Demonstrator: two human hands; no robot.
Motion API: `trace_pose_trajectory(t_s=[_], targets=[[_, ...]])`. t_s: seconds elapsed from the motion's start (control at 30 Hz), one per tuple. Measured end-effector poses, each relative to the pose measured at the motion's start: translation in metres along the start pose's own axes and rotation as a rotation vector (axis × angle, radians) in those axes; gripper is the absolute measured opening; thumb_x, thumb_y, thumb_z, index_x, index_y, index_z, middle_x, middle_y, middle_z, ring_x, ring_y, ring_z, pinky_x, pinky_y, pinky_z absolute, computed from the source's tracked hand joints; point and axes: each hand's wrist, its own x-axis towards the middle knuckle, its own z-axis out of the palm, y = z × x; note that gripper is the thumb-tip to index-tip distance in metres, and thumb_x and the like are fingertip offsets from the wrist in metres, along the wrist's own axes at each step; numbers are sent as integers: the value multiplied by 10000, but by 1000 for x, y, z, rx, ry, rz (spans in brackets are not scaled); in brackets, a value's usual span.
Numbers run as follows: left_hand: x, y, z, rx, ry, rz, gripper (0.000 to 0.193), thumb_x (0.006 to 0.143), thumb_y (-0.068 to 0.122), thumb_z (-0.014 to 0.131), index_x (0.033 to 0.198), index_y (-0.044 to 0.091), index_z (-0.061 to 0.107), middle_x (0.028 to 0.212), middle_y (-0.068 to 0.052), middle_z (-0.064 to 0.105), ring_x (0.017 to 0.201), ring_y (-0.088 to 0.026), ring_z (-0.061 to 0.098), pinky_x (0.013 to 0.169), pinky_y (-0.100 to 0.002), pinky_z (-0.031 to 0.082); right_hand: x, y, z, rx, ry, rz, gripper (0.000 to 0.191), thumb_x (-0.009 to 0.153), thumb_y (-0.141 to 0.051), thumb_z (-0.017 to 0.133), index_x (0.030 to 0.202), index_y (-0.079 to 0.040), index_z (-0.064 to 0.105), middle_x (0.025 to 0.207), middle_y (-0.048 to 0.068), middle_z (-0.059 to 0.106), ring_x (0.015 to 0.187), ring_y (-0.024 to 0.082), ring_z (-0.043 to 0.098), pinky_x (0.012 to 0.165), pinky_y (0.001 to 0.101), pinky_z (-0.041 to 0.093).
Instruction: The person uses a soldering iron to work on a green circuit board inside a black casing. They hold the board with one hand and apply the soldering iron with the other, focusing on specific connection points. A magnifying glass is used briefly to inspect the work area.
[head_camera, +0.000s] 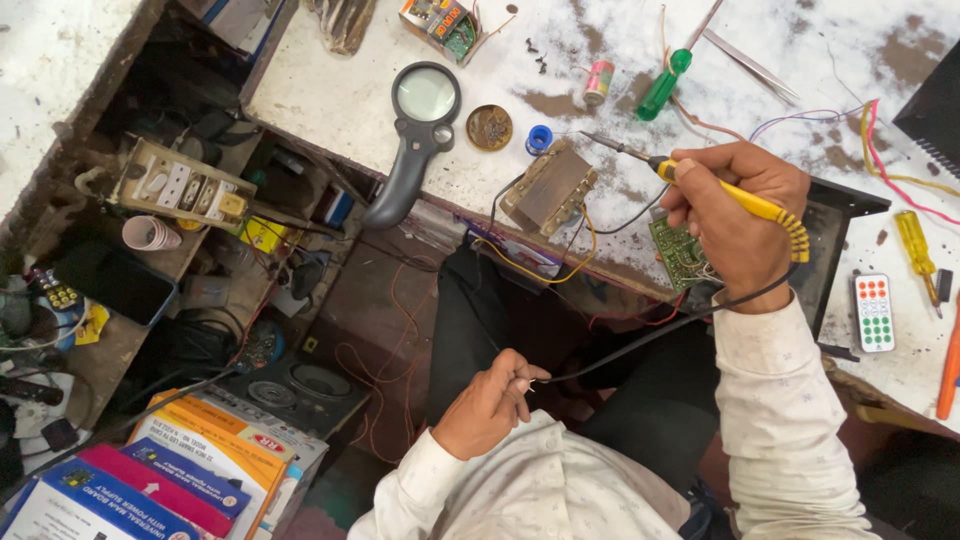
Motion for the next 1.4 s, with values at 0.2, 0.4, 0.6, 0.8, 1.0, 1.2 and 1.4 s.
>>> trace_pose_trajectory(t_s=[0.2, 0.4, 0.6, 0.8, 1.0, 1.2, 1.4], targets=[[-1, 1, -1, -4, 0, -15, 28, 1040, 15, 369, 1045, 30, 391, 1190, -228, 715, 616, -171, 656, 587, -319, 556, -2, 0, -2, -13, -5, -18, 129, 1042, -47, 661, 1070, 72, 702, 838, 108, 716, 625, 86, 624, 546, 191, 454], [-1, 5, -1, 11, 1, 9, 43, 1033, -7, 375, 1050, 29, 392, 1196, -217, 716, 628, -170, 656, 594, -314, 556, 0, -6, 0, 17, -8, 4, 131, 1037, -49, 661, 1075, 68, 707, 832, 107, 716, 612, 82, 616, 537, 187, 449], [1, 29, 10, 57, 180, 141, 98, 990, -55, 450, 1055, 2, 497, 1300, -188, 583, 759, -157, 656, 616, -294, 558, -17, -16, -16, 99, 59, 4, 110, 1053, -31, 643, 1083, 64, 691, 859, 119, 713, 635, 103, 634, 549, 192, 458], [31, 67, 31, 91, 362, 316, 87, 1012, -49, 505, 1075, -14, 554, 1146, -123, 597, 750, -127, 606, 670, -265, 539, -79, -18, -69, 208, 268, -84, 145, 1076, -19, 609, 1095, 113, 664, 889, 199, 706, 617, 194, 651, 513, 256, 473], [103, 91, 66, -129, 267, 356, 90, 1054, 33, 579, 1127, -16, 557, 921, -50, 628, 780, -87, 614, 696, -250, 528, -150, -9, -117, 344, 524, -19, 124, 1069, -42, 587, 1062, 82, 583, 828, 217, 656, 596, 255, 621, 484, 278, 438], [174, 110, 77, -169, 181, 344, 118, 1034, 64, 603, 1121, -6, 565, 877, -37, 688, 753, -74, 672, 672, -241, 565, -187, -2, -139, 233, 634, -56, 109, 1096, -34, 556, 1053, 65, 540, 812, 230, 637, 594, 260, 601, 503, 281, 440], [193, 134, 71, 259, 267, 452, 87, 959, 56, 669, 1021, 1, 642, 840, -69, 708, 679, -78, 665, 604, -256, 523, -191, 12, -147, 213, 640, -22, 121, 1049, -37, 555, 1045, 80, 589, 794, 223, 641, 560, 245, 599, 484, 269, 444]])
